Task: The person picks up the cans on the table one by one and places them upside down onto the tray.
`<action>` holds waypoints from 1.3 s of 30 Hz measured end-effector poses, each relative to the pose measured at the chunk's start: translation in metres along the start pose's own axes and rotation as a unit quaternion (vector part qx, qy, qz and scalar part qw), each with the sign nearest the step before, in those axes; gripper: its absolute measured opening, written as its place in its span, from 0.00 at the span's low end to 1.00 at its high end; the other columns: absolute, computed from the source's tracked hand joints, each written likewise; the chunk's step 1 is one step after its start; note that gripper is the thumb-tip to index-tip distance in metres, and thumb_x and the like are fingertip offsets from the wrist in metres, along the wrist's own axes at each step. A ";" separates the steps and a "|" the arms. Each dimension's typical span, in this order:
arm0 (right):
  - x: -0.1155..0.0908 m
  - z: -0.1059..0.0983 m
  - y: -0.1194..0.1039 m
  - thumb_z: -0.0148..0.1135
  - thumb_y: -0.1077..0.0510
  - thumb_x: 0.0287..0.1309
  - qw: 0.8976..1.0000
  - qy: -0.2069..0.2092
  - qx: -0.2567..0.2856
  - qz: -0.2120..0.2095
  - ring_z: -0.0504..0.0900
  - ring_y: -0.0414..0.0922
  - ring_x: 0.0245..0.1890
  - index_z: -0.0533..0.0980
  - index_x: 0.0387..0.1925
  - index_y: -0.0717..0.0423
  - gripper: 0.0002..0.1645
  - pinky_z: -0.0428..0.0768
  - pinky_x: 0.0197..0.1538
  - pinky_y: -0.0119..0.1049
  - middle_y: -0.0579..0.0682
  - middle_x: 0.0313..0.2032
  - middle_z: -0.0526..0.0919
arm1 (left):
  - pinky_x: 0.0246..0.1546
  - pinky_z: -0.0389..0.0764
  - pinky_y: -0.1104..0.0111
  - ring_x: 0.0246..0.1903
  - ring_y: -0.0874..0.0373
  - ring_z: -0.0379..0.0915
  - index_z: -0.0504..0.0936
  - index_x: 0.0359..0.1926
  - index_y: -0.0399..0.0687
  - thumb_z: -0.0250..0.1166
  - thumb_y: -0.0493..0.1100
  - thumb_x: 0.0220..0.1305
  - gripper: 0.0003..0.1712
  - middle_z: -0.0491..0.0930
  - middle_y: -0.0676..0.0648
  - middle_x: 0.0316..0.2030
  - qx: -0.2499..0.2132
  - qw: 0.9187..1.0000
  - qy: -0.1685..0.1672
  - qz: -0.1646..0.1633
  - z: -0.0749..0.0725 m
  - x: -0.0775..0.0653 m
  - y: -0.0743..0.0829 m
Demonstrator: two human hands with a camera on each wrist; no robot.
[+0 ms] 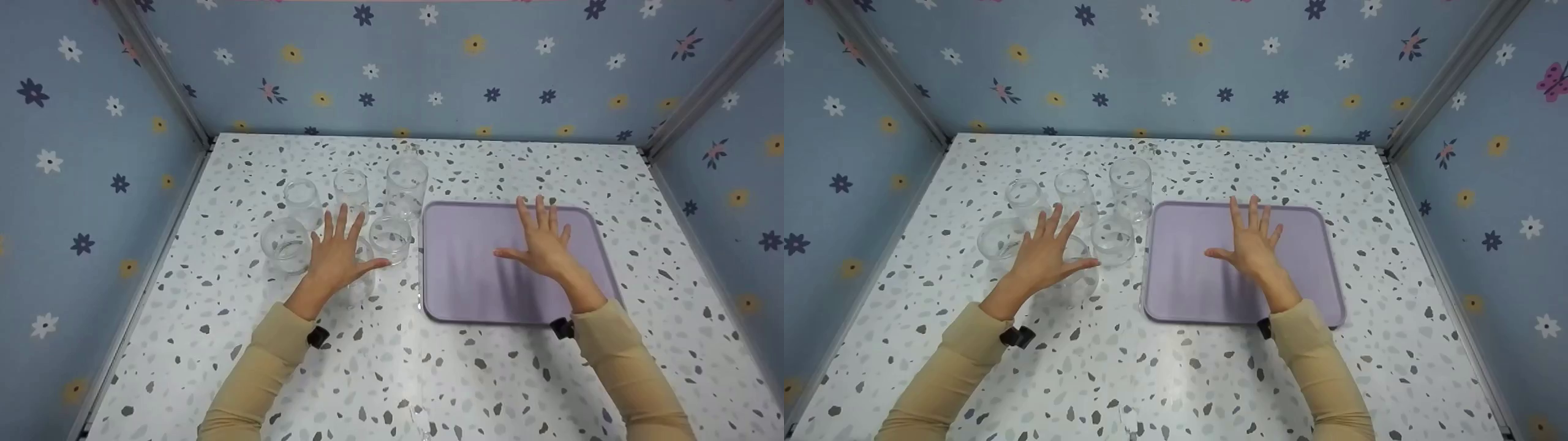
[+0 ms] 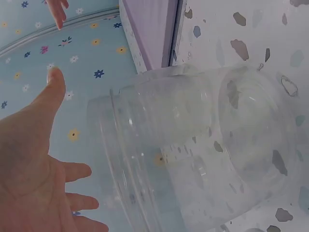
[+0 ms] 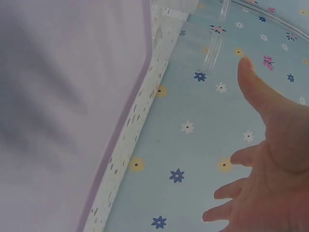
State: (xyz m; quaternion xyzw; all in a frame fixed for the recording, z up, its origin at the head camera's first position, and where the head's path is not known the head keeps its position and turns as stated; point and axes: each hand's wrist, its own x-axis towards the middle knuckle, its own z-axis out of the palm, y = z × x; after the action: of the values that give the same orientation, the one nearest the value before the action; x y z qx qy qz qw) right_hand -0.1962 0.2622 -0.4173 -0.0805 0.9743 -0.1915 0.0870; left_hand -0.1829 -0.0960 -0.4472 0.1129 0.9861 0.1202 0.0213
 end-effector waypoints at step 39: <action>-0.005 0.024 0.005 0.66 0.49 0.46 0.992 0.086 0.054 -0.070 0.53 0.66 0.59 0.54 0.63 0.63 0.48 0.52 0.52 0.66 0.69 0.61 0.51 | 0.34 0.73 0.49 0.46 0.41 0.64 0.70 0.57 0.42 0.64 0.65 0.44 0.44 0.66 0.36 0.50 -0.037 0.998 0.044 -0.022 0.004 -0.016 0.003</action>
State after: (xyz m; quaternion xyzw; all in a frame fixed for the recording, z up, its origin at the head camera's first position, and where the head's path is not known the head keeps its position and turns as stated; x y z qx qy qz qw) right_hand -0.1871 0.2594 -0.4411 -0.1267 0.9584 -0.2558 -0.0067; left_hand -0.1660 -0.0963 -0.4503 0.0850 0.9831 0.1612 -0.0156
